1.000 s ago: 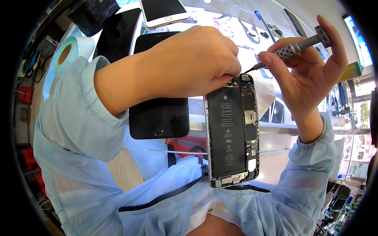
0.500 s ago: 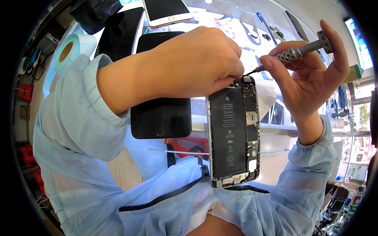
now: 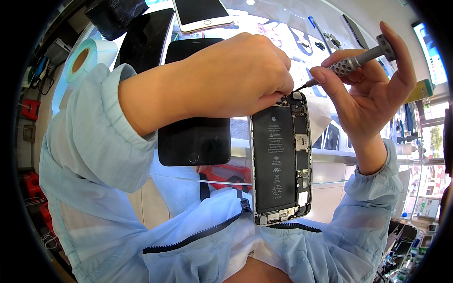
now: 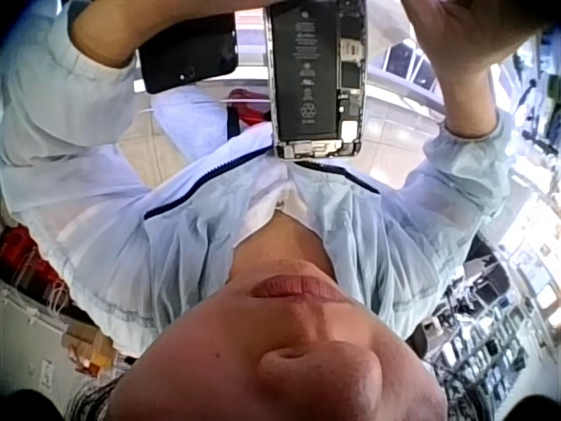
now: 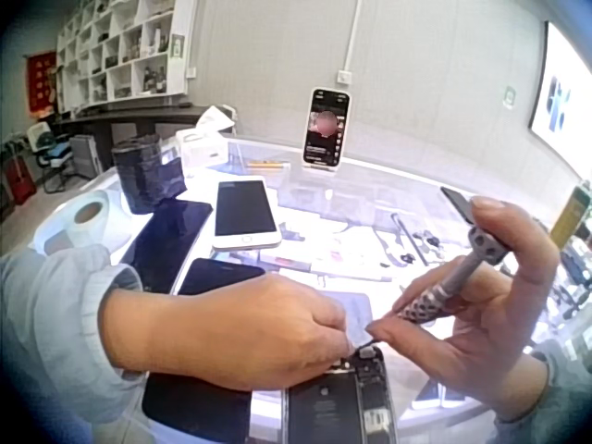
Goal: The person reassembles a disassembled smartphone by connecting internal ribbon cables, securing the display assembly, and fastening screws. They then power on the device and test the camera functionality.
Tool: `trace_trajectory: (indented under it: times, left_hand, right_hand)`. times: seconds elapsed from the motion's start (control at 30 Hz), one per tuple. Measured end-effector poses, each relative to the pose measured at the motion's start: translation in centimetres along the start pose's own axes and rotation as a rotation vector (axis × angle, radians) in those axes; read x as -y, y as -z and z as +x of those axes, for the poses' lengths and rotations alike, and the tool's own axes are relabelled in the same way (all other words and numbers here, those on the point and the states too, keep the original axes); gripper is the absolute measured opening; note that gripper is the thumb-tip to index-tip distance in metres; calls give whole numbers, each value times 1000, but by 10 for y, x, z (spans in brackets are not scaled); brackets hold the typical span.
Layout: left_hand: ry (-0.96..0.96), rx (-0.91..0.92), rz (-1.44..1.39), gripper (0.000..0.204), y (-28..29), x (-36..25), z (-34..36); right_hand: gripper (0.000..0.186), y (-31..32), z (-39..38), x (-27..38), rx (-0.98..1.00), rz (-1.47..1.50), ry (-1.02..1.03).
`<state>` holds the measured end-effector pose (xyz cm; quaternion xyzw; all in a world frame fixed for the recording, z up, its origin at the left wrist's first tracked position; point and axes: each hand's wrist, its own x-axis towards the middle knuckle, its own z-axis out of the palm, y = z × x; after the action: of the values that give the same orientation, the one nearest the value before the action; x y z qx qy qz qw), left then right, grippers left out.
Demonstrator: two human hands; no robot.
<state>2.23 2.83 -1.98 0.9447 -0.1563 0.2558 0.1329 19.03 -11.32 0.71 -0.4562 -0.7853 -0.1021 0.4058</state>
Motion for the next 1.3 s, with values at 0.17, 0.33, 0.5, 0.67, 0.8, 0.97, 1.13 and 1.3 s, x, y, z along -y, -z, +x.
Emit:
trace_trajectory:
  times: [0.17, 0.33, 0.5, 0.67, 0.8, 0.97, 1.13, 1.3]
  left_hand:
    - [1, 3, 6, 12, 1, -1, 1]
    - [-9, -11, 31, 13, 1, -1, 0]
    - [8, -2, -17, 14, 1, 0, 0]
    - [-3, -4, -18, 14, 1, 0, 1]
    - [-7, 1, -19, 15, 1, 2, 2]
    - [-13, -11, -16, 15, 0, 1, 2]
    - [19, 9, -29, 15, 3, -1, 1]
    - [-7, -16, -22, 14, 0, -2, 0]
  right_hand:
    - [83, -1, -1, 2, -21, 36, -74]
    - [81, -9, 7, 2, -44, -36, -34]
    - [88, -18, 17, 20, -33, 102, -401]
    - [95, -1, 25, 25, -16, 23, -294]
    - [95, -19, 15, 8, -92, 81, -332]
    - [94, 1, 21, 18, 2, -113, -354]
    - [96, -19, 24, 19, -159, 28, -461]
    - [94, -8, 23, 27, -59, 11, -449]
